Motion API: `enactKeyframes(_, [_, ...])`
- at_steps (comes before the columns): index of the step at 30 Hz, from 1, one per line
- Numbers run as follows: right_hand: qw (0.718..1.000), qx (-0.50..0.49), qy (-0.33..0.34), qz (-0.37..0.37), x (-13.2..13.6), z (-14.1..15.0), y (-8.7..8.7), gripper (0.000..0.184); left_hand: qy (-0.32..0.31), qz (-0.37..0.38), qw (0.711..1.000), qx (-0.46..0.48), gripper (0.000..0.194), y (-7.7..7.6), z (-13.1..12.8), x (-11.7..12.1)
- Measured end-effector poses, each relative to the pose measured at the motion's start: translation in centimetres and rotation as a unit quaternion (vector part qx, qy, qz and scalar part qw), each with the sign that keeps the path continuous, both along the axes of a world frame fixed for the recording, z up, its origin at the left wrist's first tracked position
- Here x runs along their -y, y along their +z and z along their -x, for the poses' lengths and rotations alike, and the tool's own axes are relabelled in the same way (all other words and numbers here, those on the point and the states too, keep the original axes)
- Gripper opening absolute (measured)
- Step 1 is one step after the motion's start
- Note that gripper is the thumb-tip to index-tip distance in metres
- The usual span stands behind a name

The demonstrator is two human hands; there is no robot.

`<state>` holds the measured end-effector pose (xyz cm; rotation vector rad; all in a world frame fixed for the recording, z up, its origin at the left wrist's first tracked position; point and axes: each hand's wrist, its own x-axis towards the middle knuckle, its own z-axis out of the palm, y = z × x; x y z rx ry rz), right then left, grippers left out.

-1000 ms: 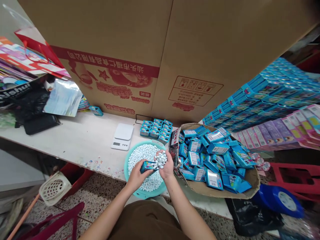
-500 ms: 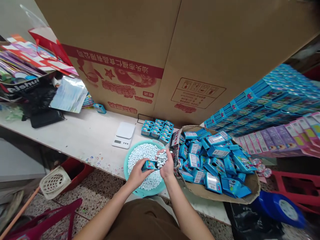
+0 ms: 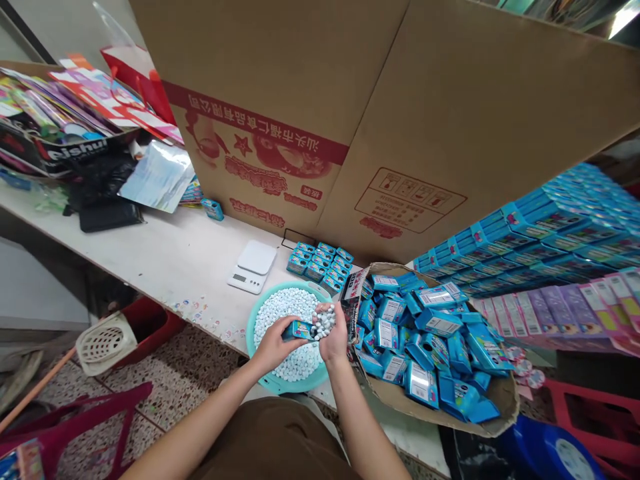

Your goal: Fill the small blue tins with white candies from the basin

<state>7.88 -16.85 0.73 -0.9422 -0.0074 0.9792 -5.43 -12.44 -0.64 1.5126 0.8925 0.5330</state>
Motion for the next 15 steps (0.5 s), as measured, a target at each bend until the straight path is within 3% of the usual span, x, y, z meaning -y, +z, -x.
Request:
enactKeyframes(4, [0.998,0.056,-0.019,0.023,0.0,0.2,-0.3,0.03,0.014,0.032,0.999,0.03,0.041,0.3,0.0,0.0])
enactKeyframes(9, [0.996,0.053,-0.049,0.049,-0.2,0.3,-0.4,0.028,-0.001,0.005,0.999,0.046,0.04,0.4,-0.1,0.0])
enactKeyframes(15, [0.998,0.047,0.031,0.009,0.2,0.1,-0.1,0.034,0.032,0.02,0.999,-0.001,0.042,-0.5,-0.1,0.5])
